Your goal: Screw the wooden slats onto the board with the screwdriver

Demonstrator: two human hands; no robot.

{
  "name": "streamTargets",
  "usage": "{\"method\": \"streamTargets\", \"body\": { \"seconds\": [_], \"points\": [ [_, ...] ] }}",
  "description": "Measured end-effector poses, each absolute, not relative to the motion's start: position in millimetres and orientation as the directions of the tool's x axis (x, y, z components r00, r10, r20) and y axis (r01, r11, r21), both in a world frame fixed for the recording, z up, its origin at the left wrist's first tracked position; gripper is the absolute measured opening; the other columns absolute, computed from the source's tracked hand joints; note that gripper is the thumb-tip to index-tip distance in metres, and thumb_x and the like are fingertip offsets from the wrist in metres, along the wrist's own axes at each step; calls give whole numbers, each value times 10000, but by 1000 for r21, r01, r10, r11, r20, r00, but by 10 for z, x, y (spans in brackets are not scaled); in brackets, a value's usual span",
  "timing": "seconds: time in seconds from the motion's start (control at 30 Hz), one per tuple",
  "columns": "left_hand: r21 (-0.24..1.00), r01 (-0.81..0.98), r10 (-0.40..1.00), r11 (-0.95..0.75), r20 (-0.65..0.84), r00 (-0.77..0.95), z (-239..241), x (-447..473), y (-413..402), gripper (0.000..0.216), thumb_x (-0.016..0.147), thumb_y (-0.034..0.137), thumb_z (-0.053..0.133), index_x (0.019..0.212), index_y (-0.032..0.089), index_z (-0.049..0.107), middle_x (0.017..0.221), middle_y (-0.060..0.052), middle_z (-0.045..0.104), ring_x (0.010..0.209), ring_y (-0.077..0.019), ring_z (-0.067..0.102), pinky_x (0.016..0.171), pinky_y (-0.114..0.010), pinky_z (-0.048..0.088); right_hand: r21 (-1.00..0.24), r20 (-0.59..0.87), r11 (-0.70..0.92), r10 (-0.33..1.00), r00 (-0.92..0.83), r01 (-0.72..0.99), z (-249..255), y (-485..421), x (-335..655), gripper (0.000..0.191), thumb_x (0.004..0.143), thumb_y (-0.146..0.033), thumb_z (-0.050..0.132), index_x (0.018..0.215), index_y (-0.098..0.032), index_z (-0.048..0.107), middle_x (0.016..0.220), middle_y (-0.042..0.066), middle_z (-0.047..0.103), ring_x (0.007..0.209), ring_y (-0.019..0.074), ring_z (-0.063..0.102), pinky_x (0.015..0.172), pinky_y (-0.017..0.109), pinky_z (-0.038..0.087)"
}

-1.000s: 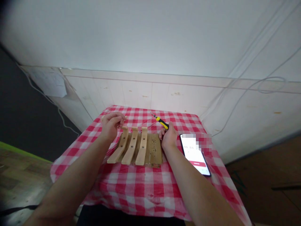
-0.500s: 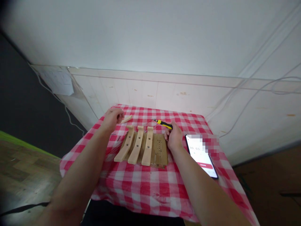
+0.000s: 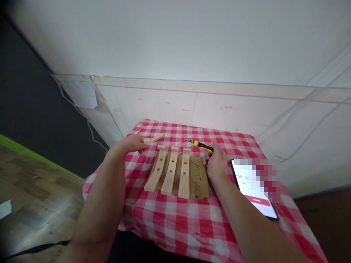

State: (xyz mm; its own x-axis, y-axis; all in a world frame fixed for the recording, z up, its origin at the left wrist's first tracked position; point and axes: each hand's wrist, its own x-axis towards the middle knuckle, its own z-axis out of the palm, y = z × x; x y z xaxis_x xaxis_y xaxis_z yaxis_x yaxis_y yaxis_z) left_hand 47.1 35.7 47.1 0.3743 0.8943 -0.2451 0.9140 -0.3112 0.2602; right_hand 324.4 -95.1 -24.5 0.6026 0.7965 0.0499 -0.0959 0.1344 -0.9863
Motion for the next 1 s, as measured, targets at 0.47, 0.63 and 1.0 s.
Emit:
{"method": "streamTargets", "body": {
  "seconds": [0.47, 0.63, 1.0],
  "points": [
    [114, 831, 831, -545, 201, 518, -8, 859, 441, 318, 878, 343, 581, 1158, 208, 648, 1136, -122, 676, 1072, -276, 594, 907, -379, 455, -989, 149, 100, 757, 636, 112, -186, -1025, 3106, 460, 934, -403, 375, 502, -245, 380, 409, -39, 411, 371, 121, 389, 416, 314, 286],
    [114, 803, 806, -585, 185, 562, 6, 964, 436, 265, 944, 252, 458, 1038, 160, 688, 1012, -137, 698, 946, -243, 646, 870, -364, 476, -992, 124, 70, 772, 624, 109, -178, -1037, 3106, 489, 937, -432, 374, 488, -242, 402, 415, -28, 436, 391, 125, 397, 436, 307, 306],
    [373, 464, 582, -804, 655, 482, 305, 916, 204, 335, 921, 155, 449, 1138, 198, 702, 1273, -85, 661, 1179, -203, 607, 1055, -394, 462, -981, 114, 185, 792, 600, -59, -241, -944, 3125, 272, 815, -478, 648, 846, -209, 620, 571, -42, 586, 456, 98, 465, 422, 230, 322]
  ]
}}
